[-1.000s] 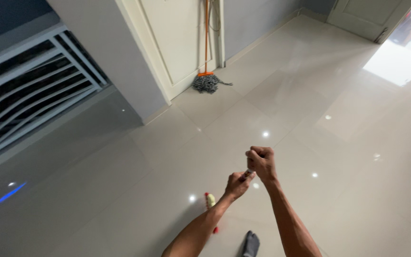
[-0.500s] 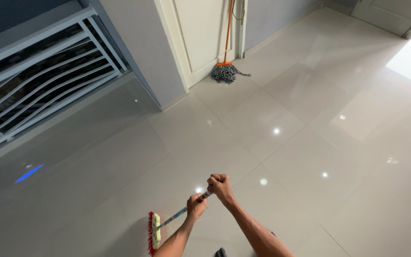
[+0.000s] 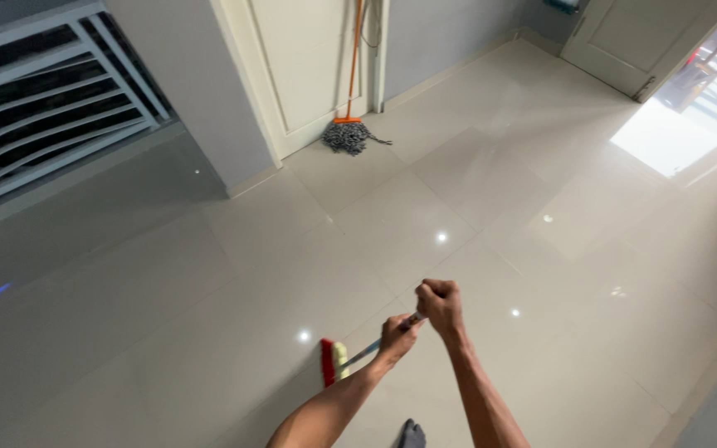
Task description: The person sweeps a tiled floor with a broom, moving along walls and around a white railing. The person uses a red and yellow broom to push debris across the floor.
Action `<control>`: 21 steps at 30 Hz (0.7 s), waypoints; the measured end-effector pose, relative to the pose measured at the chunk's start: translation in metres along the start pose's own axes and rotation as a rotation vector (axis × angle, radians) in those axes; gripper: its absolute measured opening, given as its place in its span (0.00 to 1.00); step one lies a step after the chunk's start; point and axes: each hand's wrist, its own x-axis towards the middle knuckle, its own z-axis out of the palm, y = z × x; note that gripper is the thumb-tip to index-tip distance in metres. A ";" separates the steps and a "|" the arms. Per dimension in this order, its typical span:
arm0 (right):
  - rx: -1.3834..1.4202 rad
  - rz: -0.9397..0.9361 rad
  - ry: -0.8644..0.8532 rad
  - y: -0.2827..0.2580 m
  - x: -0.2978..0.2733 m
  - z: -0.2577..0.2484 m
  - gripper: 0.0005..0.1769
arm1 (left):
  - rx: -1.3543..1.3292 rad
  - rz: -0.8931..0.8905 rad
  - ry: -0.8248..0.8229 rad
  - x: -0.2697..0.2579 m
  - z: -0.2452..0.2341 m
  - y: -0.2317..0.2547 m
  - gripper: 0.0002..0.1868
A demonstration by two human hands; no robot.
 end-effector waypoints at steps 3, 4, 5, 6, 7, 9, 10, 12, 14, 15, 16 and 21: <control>-0.227 -0.099 0.057 -0.046 0.008 -0.053 0.23 | -0.076 0.067 -0.069 0.023 0.064 0.041 0.25; -0.272 -0.114 0.065 -0.059 0.010 -0.065 0.23 | -0.104 0.049 -0.092 0.029 0.081 0.051 0.25; -0.317 -0.129 0.073 -0.071 0.012 -0.077 0.23 | -0.132 0.031 -0.116 0.034 0.097 0.058 0.25; -0.355 -0.146 0.080 -0.076 0.015 -0.086 0.23 | -0.146 0.057 -0.134 0.041 0.109 0.060 0.25; -0.373 -0.151 0.087 -0.081 0.017 -0.094 0.23 | -0.160 0.083 -0.153 0.046 0.122 0.059 0.25; -0.406 -0.160 0.115 -0.092 0.016 -0.110 0.24 | -0.170 0.191 -0.198 0.056 0.141 0.056 0.21; -0.382 -0.157 0.119 -0.093 0.014 -0.115 0.24 | -0.168 0.275 -0.225 0.062 0.146 0.050 0.19; -0.335 -0.153 0.130 -0.098 0.008 -0.120 0.25 | -0.122 0.361 -0.261 0.066 0.153 0.044 0.17; -0.248 -0.175 0.173 -0.104 0.002 -0.118 0.24 | -0.035 0.369 -0.277 0.066 0.149 0.047 0.18; -0.206 -0.187 0.195 -0.107 -0.002 -0.116 0.24 | -0.004 0.344 -0.293 0.063 0.146 0.050 0.20; -0.157 -0.191 0.201 -0.109 -0.005 -0.114 0.24 | 0.028 0.320 -0.303 0.057 0.141 0.053 0.22; 0.035 -0.211 0.222 -0.104 -0.029 -0.091 0.23 | 0.149 0.221 -0.302 0.020 0.102 0.060 0.26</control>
